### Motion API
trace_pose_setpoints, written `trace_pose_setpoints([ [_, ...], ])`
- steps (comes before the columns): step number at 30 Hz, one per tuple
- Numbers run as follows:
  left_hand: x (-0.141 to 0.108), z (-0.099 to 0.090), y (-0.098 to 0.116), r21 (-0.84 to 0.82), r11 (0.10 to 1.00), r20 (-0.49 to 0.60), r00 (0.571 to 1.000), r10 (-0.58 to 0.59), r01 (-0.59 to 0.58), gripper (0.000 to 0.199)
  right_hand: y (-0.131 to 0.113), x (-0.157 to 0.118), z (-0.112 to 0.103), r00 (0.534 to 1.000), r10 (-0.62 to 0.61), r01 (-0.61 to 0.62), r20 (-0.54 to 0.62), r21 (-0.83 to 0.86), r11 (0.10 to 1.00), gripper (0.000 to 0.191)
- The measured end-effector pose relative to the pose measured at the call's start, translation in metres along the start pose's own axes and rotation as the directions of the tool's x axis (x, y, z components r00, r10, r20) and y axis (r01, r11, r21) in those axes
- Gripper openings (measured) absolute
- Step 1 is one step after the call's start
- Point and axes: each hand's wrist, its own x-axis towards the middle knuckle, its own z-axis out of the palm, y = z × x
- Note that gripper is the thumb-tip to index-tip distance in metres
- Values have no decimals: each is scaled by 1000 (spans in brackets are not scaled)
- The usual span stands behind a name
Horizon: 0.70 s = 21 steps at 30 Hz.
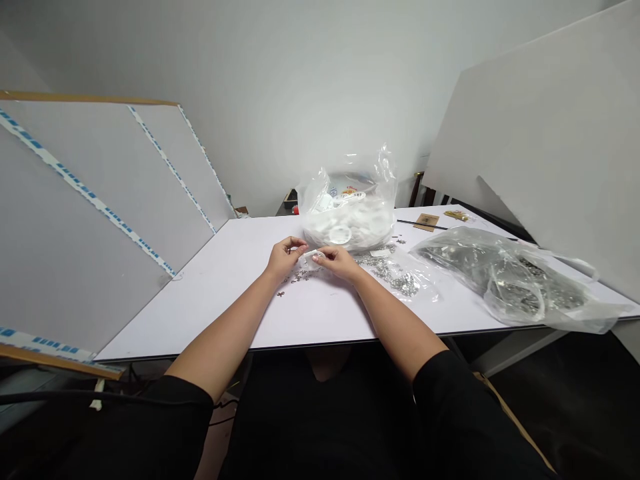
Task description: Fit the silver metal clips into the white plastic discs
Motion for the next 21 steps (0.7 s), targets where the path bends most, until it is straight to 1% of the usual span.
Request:
trace_pose_setpoints([
  [2, 0, 0, 1, -20, 999, 13, 999, -29, 30, 32, -4, -1, 0, 1000, 17, -17, -15, 2, 1000, 61],
  [5, 0, 0, 2, -60, 996, 28, 998, -58, 59, 36, -7, -2, 1, 998, 58, -59, 3, 33, 998, 64],
  [9, 0, 2, 3, -129, 987, 53, 994, -92, 98, 44, -8, -2, 2, 995, 103, -104, 15, 128, 986, 67],
  [12, -1, 2, 4, -156, 978, 61, 990, -127, 135, 50, -8, -3, 4, 985, 158, -171, 73, 228, 959, 64],
  [14, -3, 2, 6, -138, 982, 60, 990, -124, 131, 50, -7, -4, 6, 976, 191, -213, 101, 281, 936, 62],
  [16, -4, 1, 7, -106, 988, 57, 993, -107, 112, 49, -5, -4, 7, 970, 214, -240, 118, 295, 925, 59],
  [19, -4, 1, 7, -82, 992, 47, 995, -92, 96, 46, -2, -3, 7, 967, 224, -252, 124, 289, 924, 52],
  [21, -3, 1, 6, -77, 993, 35, 995, -90, 93, 44, 0, -2, 7, 969, 221, -243, 107, 284, 928, 49],
])
